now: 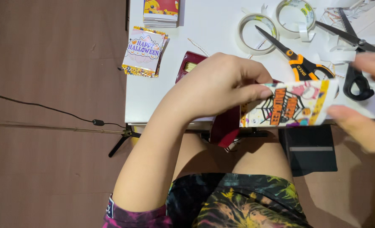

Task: The person seals Halloween-themed cards using a handheld heat sealer and crimps the edges with crimping scissors. They handle the cards one at a time, aligning them in the sealer, pressing to seal, then trimming the edges before stacking the finished cards.

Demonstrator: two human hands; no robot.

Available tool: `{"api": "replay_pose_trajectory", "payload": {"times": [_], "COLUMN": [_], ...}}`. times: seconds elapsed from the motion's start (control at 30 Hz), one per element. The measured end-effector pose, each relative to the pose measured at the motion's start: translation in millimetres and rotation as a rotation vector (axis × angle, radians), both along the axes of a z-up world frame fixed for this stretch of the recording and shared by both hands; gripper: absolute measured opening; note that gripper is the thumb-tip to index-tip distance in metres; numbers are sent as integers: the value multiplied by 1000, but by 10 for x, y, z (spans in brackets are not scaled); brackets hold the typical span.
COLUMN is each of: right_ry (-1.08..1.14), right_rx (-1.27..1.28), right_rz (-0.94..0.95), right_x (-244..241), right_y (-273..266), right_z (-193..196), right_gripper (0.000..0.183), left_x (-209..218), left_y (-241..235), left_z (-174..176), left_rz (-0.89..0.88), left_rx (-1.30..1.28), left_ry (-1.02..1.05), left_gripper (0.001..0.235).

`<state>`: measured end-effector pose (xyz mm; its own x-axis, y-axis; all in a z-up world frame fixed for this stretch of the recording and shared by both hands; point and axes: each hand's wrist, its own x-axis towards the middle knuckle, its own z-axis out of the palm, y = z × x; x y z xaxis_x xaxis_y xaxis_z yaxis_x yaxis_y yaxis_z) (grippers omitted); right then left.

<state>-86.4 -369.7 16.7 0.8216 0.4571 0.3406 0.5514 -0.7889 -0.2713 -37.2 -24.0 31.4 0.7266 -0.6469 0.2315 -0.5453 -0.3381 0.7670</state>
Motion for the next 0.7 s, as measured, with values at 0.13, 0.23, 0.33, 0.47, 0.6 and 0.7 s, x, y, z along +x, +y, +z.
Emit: {"api": "replay_pose_trajectory", "payload": {"times": [0.13, 0.23, 0.33, 0.47, 0.6, 0.7], "right_ry": [237, 463, 539, 611, 661, 668], "right_rx": [80, 479, 1161, 1434, 1325, 1087], "right_rz": [-244, -443, -292, -174, -153, -309], "right_x": [-122, -119, -78, -32, -51, -34], "right_y": [711, 892, 902, 1003, 1044, 1042], "right_z": [160, 16, -262, -418, -413, -329], "right_gripper": [38, 23, 29, 22, 7, 13], "left_x": [-123, -315, -546, -750, -749, -724], "left_y": [-24, -34, -155, -351, -365, -330], "left_z": [61, 27, -121, -394, -542, -572], "left_rz": [7, 288, 453, 432, 515, 604], "left_rx": [-25, -269, -809, -606, -568, -578], "left_ry": [-139, -106, 365, 525, 532, 465], "left_gripper": [14, 30, 59, 31, 19, 23]}}
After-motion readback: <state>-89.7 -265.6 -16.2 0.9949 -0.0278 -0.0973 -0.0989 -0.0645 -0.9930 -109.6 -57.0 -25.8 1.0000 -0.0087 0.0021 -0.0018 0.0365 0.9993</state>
